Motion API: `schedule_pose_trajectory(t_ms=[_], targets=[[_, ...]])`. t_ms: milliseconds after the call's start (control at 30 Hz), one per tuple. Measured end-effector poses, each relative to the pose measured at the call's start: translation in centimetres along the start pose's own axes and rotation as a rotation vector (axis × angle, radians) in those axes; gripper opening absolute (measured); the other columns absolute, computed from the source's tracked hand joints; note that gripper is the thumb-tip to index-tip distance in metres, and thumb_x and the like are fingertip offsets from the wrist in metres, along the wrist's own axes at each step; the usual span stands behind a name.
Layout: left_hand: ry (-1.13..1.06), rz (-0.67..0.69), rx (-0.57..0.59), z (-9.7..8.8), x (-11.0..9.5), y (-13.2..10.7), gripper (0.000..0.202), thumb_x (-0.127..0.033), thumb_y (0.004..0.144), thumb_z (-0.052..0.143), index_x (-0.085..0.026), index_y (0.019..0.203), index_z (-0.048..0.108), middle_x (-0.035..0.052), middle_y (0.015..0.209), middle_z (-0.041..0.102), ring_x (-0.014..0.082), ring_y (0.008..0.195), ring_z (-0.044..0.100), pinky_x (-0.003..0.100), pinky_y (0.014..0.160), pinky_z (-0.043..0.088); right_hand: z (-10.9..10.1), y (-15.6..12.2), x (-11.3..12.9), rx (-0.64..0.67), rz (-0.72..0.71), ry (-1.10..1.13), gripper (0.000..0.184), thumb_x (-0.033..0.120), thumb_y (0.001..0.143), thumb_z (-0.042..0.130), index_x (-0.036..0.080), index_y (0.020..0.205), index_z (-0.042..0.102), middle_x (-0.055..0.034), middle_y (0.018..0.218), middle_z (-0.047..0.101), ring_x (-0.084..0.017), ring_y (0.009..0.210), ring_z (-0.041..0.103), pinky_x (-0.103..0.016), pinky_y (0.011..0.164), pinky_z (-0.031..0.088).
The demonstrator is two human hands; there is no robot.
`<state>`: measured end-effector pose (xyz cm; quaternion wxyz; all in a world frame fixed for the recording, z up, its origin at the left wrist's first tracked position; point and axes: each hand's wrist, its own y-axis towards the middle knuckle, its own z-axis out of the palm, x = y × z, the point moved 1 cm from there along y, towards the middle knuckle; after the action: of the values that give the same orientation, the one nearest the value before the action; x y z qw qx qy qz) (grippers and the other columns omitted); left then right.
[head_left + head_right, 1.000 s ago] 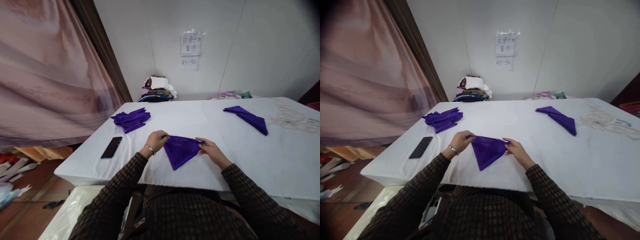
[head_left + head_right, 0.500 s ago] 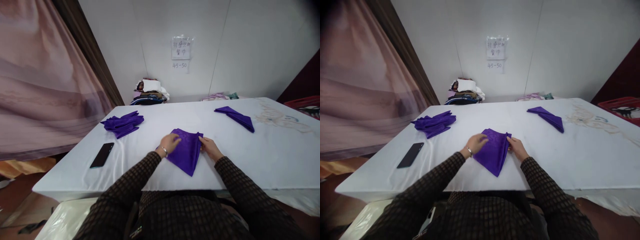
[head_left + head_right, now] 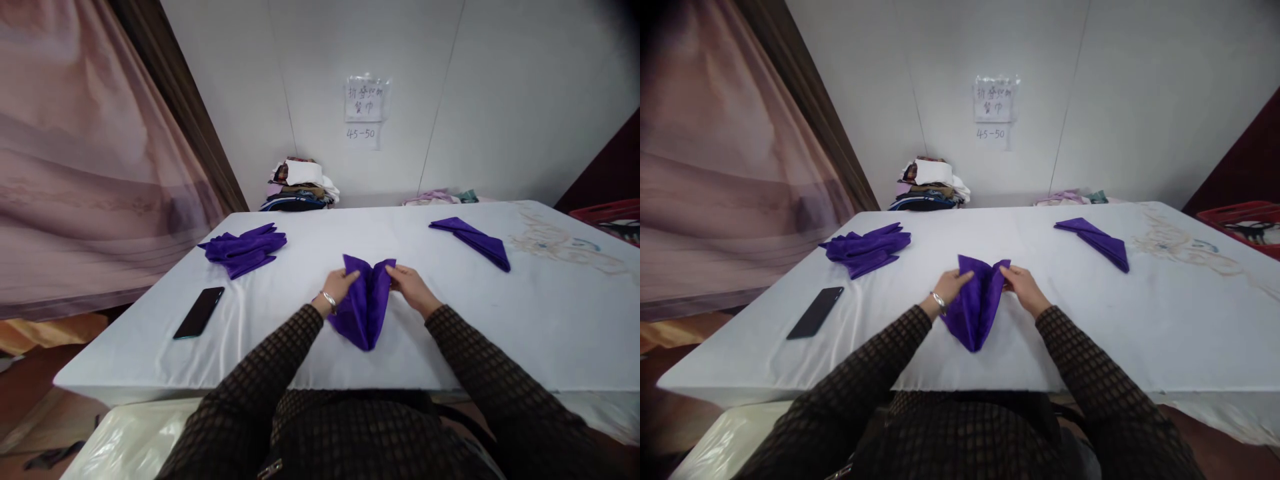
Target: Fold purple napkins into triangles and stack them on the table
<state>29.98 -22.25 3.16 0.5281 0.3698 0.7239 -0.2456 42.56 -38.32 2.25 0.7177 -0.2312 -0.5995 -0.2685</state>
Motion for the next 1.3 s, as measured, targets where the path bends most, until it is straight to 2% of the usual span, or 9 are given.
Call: schedule_pose_trajectory(t_ms=[167,300,400,567,733,867,1033,1167,1300], targets=[[-0.400,0.127,-0.425,-10.2,-5.0,3.2,0.035,-0.044,0.065,0.071,-0.014,0.082,0.065,0.0028,0.074,0.070,0.0157,0.072,0.065,0.031,0.070,0.055,-3.0,2.5,6.5,-0.231,-0.295,0.140,0.032,0.046,0.068,0.074,0.019,0.067,0.056,0.0036,0.064,0.062,-0.011,0.060,0.058,-0.026,0.062,0.052],[-0.586,0.148,-0.602,-14.1,-4.9,0.1,0.039,-0.036,0.056,0.078,-0.013,0.084,0.064,0.0031,0.079,0.069,0.0150,0.070,0.065,0.029,0.064,0.056,-4.6,1.1,8.1,-0.310,-0.360,0.140,0.029,0.039,0.068,0.075,0.019,0.069,0.054,0.0029,0.066,0.063,-0.012,0.062,0.062,-0.024,0.056,0.052],[-0.586,0.028,-0.553,-13.4,-1.0,-3.9,0.038,-0.029,0.057,0.078,-0.014,0.089,0.064,0.0041,0.086,0.070,0.0138,0.068,0.065,0.025,0.059,0.055,-5.4,-1.1,4.9,-0.341,-0.223,0.137,0.028,0.035,0.064,0.078,0.018,0.073,0.058,0.0000,0.072,0.066,-0.014,0.062,0.064,-0.023,0.052,0.052],[-0.492,-0.477,-0.494,-12.6,7.2,-8.6,0.021,-0.019,0.061,0.072,-0.013,0.079,0.062,0.0018,0.066,0.066,0.0112,0.052,0.061,0.021,0.047,0.049,-7.5,-5.0,-2.0,-0.336,0.141,0.022,0.030,0.030,0.057,0.080,0.017,0.074,0.060,-0.0012,0.066,0.065,-0.015,0.057,0.063,-0.024,0.047,0.051],[-0.188,-0.351,-0.644,-16.2,10.6,-9.4,0.024,-0.024,0.065,0.066,-0.017,0.088,0.062,0.0030,0.081,0.068,0.0133,0.062,0.065,0.022,0.052,0.050,-10.9,-6.4,-3.8,-0.439,0.138,-0.344,0.031,0.033,0.060,0.073,0.018,0.085,0.063,-0.0043,0.072,0.067,-0.017,0.059,0.062,-0.025,0.042,0.046],[0.225,-0.236,-0.519,-17.5,10.2,-7.4,0.026,-0.035,0.072,0.060,-0.019,0.091,0.066,0.0037,0.080,0.070,0.0193,0.075,0.067,0.028,0.065,0.051,-12.0,-3.9,-2.5,-0.413,-0.069,-0.629,0.029,0.037,0.070,0.064,0.019,0.092,0.066,-0.0067,0.091,0.070,-0.021,0.077,0.064,-0.031,0.057,0.052],[0.794,-0.092,-0.280,-15.2,8.5,-2.0,0.031,-0.032,0.082,0.051,-0.018,0.104,0.066,0.0078,0.095,0.071,0.0212,0.085,0.066,0.030,0.077,0.050,-9.0,2.7,-1.1,-0.244,-0.238,-1.064,0.021,0.027,0.081,0.053,0.020,0.091,0.069,-0.0054,0.096,0.071,-0.021,0.091,0.064,-0.035,0.086,0.048],[0.929,0.012,-0.199,-13.2,8.4,2.3,0.028,-0.023,0.083,0.050,-0.019,0.106,0.066,0.0098,0.119,0.063,0.0226,0.112,0.055,0.031,0.095,0.041,-5.6,7.9,-1.6,-0.023,-0.206,-1.422,0.029,0.021,0.087,0.046,0.018,0.107,0.067,-0.0076,0.114,0.067,-0.020,0.107,0.059,-0.030,0.095,0.041],[1.012,0.024,-0.154,-12.3,9.3,4.8,0.030,-0.019,0.084,0.049,-0.020,0.110,0.064,0.0105,0.128,0.057,0.0249,0.119,0.049,0.036,0.096,0.040,-4.0,11.1,-3.0,0.077,-0.191,-1.506,0.029,0.020,0.085,0.051,0.015,0.110,0.066,-0.0106,0.116,0.065,-0.021,0.109,0.057,-0.029,0.093,0.039]])
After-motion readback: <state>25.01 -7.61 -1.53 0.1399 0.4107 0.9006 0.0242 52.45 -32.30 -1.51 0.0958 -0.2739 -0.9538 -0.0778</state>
